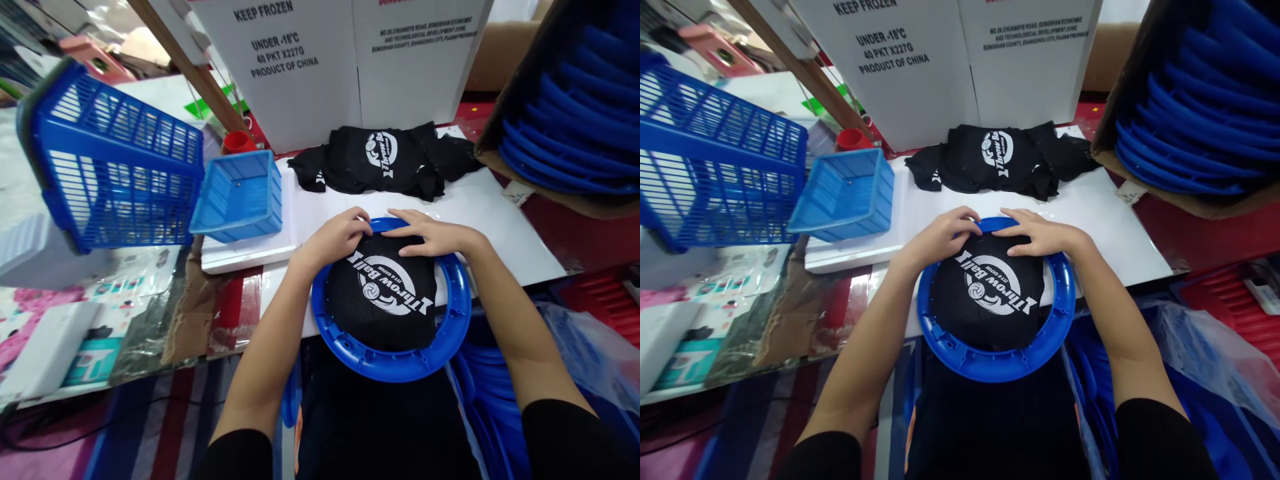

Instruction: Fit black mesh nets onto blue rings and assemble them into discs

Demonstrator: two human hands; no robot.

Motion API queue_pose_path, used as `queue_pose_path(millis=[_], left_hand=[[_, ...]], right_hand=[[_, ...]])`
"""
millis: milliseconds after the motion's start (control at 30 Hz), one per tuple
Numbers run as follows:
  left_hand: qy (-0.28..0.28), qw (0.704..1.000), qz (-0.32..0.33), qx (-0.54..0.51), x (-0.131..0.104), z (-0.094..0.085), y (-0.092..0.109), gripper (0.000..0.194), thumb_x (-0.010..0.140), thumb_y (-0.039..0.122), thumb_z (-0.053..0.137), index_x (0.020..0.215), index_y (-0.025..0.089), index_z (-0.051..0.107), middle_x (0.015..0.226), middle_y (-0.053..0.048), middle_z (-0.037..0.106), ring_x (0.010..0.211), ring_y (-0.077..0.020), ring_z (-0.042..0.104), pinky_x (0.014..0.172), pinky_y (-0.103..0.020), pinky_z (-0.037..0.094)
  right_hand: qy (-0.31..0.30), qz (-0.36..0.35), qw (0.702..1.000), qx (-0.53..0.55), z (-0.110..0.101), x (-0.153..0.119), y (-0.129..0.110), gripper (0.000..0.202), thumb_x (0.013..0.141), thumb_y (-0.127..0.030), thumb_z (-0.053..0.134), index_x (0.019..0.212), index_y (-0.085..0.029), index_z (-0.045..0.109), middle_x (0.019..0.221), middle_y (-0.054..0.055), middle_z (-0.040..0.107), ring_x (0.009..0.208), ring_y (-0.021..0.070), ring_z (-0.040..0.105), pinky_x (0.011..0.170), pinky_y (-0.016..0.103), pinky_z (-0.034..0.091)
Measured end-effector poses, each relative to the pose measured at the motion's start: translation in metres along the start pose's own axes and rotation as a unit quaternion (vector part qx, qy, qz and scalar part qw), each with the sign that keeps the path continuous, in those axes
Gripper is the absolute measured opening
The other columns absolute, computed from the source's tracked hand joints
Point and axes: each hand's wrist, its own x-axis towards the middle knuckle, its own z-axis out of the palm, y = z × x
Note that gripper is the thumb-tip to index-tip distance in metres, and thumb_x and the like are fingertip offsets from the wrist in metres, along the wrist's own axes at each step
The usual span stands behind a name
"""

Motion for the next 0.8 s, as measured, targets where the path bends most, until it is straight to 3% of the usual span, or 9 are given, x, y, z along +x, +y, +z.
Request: queue_pose_path(millis=[133, 300, 467, 633, 800], left_hand=[[-0.014, 0.999, 0.031, 0.039, 0.001, 0.007, 0.012, 0.022, 0.093, 0.009, 0.055, 0.095, 0.019, 0.075, 0.135, -0.014, 0.065, 0.122, -0.0304, 0.065, 0.103, -0.048, 0.056], [-0.003, 0.999, 0.040, 0.035, 0.002, 0.008, 0.018, 0.025, 0.097, 0.010, 0.053, 0.114, 0.019, 0.070, 0.130, -0.014, 0.067, 0.120, -0.0283, 0.066, 0.103, -0.047, 0.057], [-0.013, 0.999, 0.038, 0.036, 0.002, 0.009, 0.012, 0.025, 0.102, 0.028, 0.062, 0.124, 0.021, 0.072, 0.132, -0.014, 0.068, 0.122, -0.0303, 0.065, 0.108, -0.051, 0.055], [-0.019, 0.998, 0.046, 0.033, 0.003, 0.015, 0.008, 0.021, 0.104, 0.029, 0.059, 0.112, 0.020, 0.077, 0.131, -0.014, 0.069, 0.122, -0.0295, 0.065, 0.107, -0.049, 0.054], [-0.049, 0.997, 0.003, 0.065, 0.005, 0.022, 0.010, 0.020, 0.101, 0.032, 0.065, 0.115, 0.022, 0.076, 0.132, -0.013, 0.069, 0.122, -0.0321, 0.065, 0.107, -0.053, 0.050]], right_hand=[[-0.015, 0.016, 1.000, -0.007, 0.003, 0.001, 0.000, 0.056, 0.090, -0.056, 0.077, 0.143, -0.039, 0.069, 0.175, 0.003, 0.035, 0.163, 0.0429, 0.024, 0.133, 0.068, 0.017], [-0.001, 0.018, 1.000, -0.008, 0.004, 0.002, 0.000, 0.049, 0.084, -0.057, 0.081, 0.125, -0.030, 0.076, 0.169, 0.008, 0.044, 0.159, 0.0418, 0.032, 0.131, 0.066, 0.025], [0.017, 0.010, 1.000, 0.017, 0.005, 0.003, 0.000, 0.039, 0.080, -0.052, 0.085, 0.109, -0.027, 0.075, 0.162, 0.009, 0.051, 0.155, 0.0400, 0.039, 0.129, 0.064, 0.031], [0.011, 0.011, 0.999, 0.038, 0.002, 0.004, -0.001, 0.031, 0.082, -0.043, 0.083, 0.105, -0.025, 0.074, 0.158, 0.011, 0.054, 0.150, 0.0375, 0.045, 0.126, 0.060, 0.036], [0.014, 0.004, 0.999, 0.041, 0.001, 0.005, 0.001, 0.028, 0.083, -0.042, 0.082, 0.104, -0.025, 0.074, 0.155, 0.011, 0.058, 0.147, 0.0366, 0.048, 0.124, 0.059, 0.037]])
